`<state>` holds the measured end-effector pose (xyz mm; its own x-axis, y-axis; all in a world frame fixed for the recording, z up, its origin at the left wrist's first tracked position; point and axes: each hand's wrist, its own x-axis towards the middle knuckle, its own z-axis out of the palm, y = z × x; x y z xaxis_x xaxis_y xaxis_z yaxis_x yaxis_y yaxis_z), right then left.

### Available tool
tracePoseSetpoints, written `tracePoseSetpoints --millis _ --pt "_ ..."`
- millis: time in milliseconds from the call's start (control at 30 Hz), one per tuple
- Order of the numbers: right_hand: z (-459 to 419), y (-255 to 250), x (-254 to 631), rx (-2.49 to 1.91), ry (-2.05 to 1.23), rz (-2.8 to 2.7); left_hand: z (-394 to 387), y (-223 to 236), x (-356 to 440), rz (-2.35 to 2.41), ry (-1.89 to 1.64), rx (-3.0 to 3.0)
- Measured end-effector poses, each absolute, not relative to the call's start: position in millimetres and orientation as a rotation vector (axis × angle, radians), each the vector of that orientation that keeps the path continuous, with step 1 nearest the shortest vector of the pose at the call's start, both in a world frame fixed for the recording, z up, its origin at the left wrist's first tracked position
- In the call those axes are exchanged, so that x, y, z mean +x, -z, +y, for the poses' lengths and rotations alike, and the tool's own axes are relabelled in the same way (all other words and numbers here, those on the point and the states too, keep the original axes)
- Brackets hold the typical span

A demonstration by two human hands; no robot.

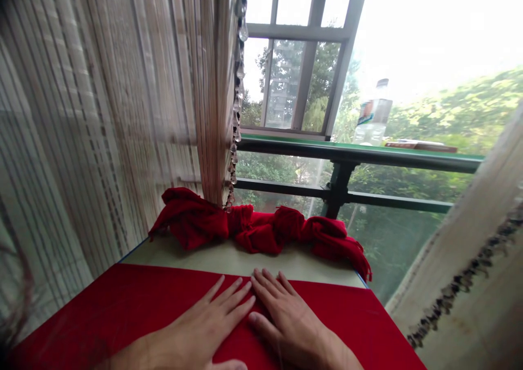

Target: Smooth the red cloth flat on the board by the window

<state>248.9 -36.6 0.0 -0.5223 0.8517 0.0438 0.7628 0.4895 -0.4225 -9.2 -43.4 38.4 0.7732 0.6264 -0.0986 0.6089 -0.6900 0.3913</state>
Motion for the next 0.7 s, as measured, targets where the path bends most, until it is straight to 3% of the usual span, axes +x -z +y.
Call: tracePoseSetpoints --millis 200,367,700 --pt "-34.5 8.0 252.9 -1.388 -0.481 -2.489 -44.9 -34.2 -15.6 0.95 -0.07 2.569" --pt "-34.4 4.0 251.7 -1.406 -0.511 -2.515 -32.5 -27.3 -31.0 1.445 -0.285 2.541" --pt "-33.9 6.9 254.5 -1.385 -0.459 -2.502 -15.7 -24.3 -34.6 1.681 -0.192 2.39"
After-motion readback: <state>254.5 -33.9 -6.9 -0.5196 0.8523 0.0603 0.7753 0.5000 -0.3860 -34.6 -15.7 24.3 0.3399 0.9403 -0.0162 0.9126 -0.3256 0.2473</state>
